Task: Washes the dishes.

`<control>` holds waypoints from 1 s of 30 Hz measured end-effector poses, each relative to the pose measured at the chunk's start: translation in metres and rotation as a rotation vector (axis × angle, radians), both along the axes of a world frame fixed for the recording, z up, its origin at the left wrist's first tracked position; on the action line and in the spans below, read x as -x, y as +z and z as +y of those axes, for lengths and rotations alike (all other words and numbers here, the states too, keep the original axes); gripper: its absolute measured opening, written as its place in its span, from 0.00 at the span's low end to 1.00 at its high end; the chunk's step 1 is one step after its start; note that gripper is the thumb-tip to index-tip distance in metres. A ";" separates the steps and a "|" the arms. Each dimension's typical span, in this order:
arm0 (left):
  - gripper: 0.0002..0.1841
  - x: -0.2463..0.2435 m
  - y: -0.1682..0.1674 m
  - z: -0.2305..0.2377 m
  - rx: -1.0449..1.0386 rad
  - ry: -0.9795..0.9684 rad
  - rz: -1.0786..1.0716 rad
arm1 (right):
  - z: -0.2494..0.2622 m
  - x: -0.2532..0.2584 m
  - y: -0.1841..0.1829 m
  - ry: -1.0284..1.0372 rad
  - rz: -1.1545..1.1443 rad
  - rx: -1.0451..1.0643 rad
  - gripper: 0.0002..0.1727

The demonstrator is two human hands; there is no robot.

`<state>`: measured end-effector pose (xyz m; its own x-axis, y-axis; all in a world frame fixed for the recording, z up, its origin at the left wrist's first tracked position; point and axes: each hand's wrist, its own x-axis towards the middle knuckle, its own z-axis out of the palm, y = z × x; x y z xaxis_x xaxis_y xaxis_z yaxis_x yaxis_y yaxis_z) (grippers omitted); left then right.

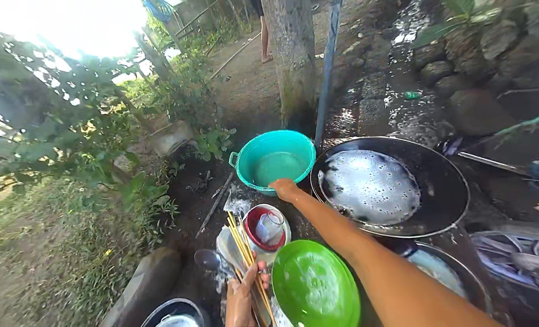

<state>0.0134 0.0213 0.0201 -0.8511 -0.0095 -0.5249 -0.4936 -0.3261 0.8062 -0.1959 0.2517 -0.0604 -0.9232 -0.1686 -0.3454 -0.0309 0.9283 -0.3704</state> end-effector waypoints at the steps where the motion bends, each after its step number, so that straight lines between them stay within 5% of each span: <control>1: 0.12 -0.001 -0.002 0.001 -0.008 -0.019 -0.008 | -0.001 -0.007 0.002 -0.017 -0.037 -0.027 0.24; 6: 0.12 -0.003 -0.007 0.005 0.116 -0.262 0.000 | 0.021 -0.078 0.082 -0.015 0.140 0.132 0.27; 9: 0.13 -0.006 -0.020 0.008 0.191 -0.386 -0.020 | 0.088 -0.187 0.129 0.002 0.396 0.362 0.14; 11: 0.14 -0.007 -0.031 0.008 0.168 -0.445 -0.046 | 0.133 -0.277 0.139 -0.142 0.329 0.443 0.10; 15: 0.15 -0.016 -0.054 0.014 0.132 -0.561 -0.153 | 0.166 -0.370 0.050 -0.573 -0.185 0.320 0.17; 18: 0.16 -0.024 -0.065 0.023 0.110 -0.644 -0.180 | 0.148 -0.371 -0.058 -0.686 -0.210 0.131 0.39; 21: 0.17 -0.025 -0.068 0.032 0.078 -0.687 -0.150 | 0.137 -0.352 -0.086 -0.672 -0.233 0.078 0.29; 23: 0.17 -0.025 -0.067 0.030 0.061 -0.697 -0.152 | 0.147 -0.362 -0.086 -0.692 -0.257 0.252 0.23; 27: 0.15 -0.015 -0.057 0.029 0.019 -0.667 -0.140 | 0.159 -0.383 0.007 -0.728 -0.156 0.596 0.17; 30: 0.17 -0.012 -0.050 0.028 -0.026 -0.632 -0.140 | 0.127 -0.355 0.077 -0.662 0.034 0.657 0.13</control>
<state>0.0252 0.0497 -0.0302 -0.6115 0.4851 -0.6251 -0.6970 0.0437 0.7158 0.1587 0.3785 0.0170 -0.9090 0.2432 -0.3384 0.4090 0.3650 -0.8363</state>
